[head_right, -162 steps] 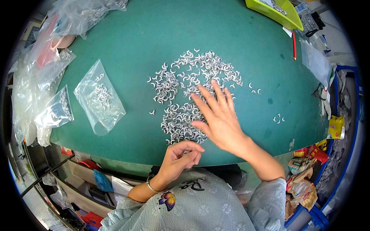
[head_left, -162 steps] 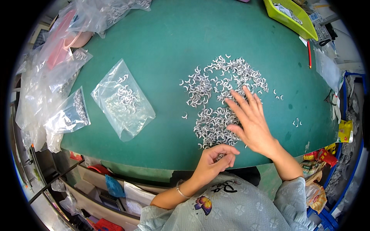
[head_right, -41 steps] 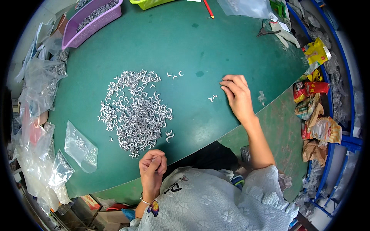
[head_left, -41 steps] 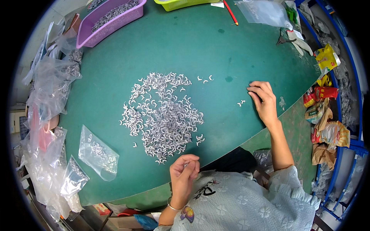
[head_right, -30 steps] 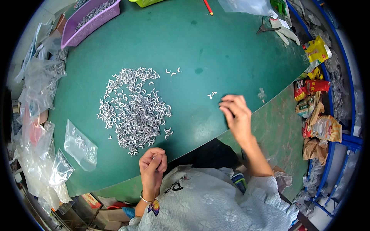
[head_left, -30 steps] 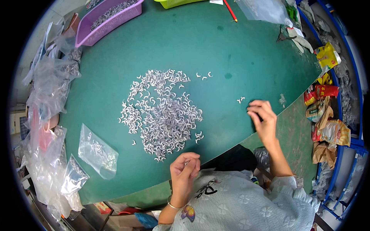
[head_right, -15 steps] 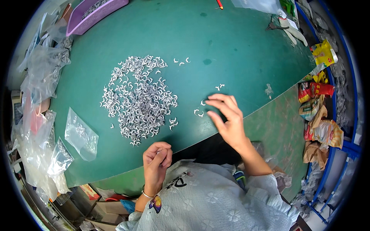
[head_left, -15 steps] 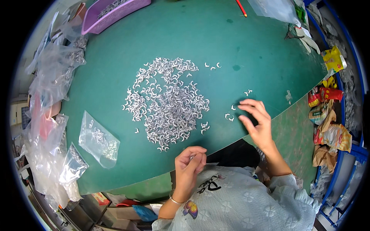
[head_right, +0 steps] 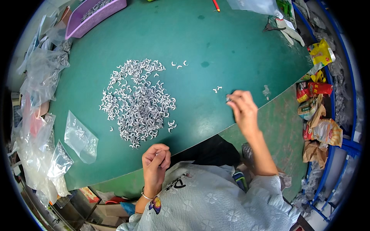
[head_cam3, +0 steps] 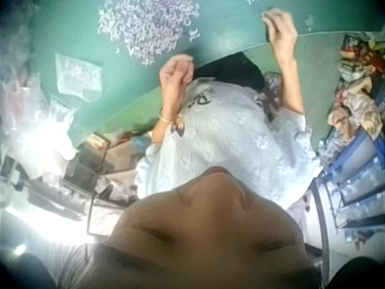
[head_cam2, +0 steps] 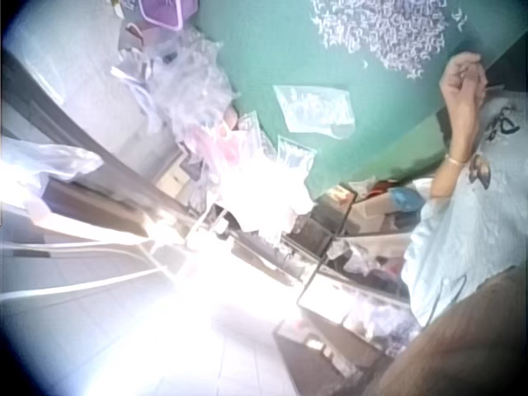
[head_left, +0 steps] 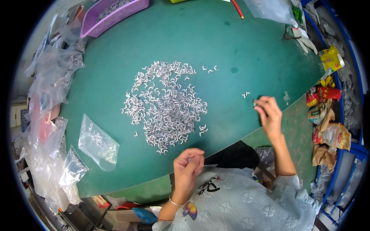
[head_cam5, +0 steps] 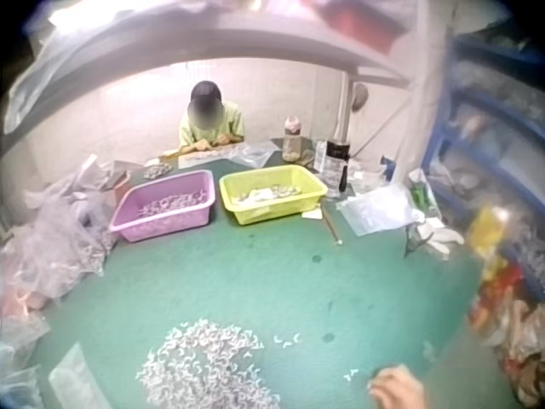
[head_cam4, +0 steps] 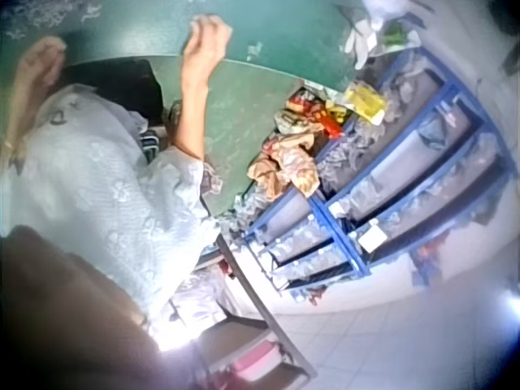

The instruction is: The person repeatedly picks up small silver metal hooks and a small cylindrical component from a green table, joins them by hand, and places the assembled units into a clear plastic bag. The process is repetitive and focused on manual assembly of small hardware components.

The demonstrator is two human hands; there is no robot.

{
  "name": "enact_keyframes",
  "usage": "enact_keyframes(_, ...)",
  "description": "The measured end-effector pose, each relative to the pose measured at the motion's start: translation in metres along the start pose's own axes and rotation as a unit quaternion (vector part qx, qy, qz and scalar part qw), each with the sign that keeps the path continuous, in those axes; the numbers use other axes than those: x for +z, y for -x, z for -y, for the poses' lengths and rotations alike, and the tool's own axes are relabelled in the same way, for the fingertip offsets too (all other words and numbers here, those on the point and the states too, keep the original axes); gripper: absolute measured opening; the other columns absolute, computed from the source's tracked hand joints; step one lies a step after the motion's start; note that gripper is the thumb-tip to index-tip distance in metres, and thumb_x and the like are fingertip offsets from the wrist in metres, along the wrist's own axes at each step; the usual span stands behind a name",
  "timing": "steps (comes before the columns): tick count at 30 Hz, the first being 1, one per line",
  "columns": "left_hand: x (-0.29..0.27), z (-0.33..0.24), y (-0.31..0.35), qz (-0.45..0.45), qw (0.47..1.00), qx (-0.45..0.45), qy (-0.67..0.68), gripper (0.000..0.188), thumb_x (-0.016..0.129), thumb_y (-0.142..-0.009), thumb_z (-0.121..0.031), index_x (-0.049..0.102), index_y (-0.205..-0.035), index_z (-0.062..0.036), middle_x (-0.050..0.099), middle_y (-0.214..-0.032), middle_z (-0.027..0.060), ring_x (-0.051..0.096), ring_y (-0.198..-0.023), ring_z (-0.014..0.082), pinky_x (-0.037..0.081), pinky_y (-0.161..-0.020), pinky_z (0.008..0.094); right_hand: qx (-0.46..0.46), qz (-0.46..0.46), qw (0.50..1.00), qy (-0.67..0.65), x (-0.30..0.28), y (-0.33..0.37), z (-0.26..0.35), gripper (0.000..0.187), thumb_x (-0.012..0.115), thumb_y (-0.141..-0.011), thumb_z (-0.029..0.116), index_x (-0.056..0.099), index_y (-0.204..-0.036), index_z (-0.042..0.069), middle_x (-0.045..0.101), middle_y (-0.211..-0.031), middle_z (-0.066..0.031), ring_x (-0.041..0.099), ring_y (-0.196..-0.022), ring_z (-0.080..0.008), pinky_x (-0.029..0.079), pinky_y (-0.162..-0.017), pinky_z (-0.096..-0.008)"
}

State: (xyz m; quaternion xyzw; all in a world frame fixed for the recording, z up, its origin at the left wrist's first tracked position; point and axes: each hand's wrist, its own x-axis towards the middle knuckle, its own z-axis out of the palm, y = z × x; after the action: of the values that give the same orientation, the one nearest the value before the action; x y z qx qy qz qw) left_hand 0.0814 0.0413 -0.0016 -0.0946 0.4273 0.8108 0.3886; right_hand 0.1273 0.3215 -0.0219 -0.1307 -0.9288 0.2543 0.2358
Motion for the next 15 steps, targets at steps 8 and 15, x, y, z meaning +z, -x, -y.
enact_keyframes(8, 0.010, -0.003, -0.002, -0.007, 1.000, -0.005, -0.023, 0.013, 0.048, -0.087, -0.003, 0.056, -0.096, 0.0024, 0.045, -0.062, 0.0014, 0.030, -0.049, 0.0044, 0.021, -0.044, 0.0190, 0.061, -0.067, 0.993, 0.079, -0.031, -0.057, -0.089, 0.015, 0.061, -0.076, -0.004, 0.061, -0.090, -0.001, 0.058, -0.085, -0.0099, 0.055, -0.070, -0.0166, 0.045, -0.063, -0.0252)
enact_keyframes(15, 0.012, -0.004, -0.005, -0.011, 0.999, -0.005, -0.030, 0.014, 0.046, -0.087, -0.003, 0.057, -0.095, 0.0019, 0.044, -0.061, 0.0011, 0.029, -0.049, 0.0046, 0.021, -0.043, 0.0195, 0.024, 0.003, 0.999, 0.032, 0.001, -0.092, -0.030, 0.018, 0.065, -0.075, 0.009, 0.063, -0.092, 0.003, 0.058, -0.098, -0.0148, 0.054, -0.095, -0.0297, 0.044, -0.082, -0.0353)
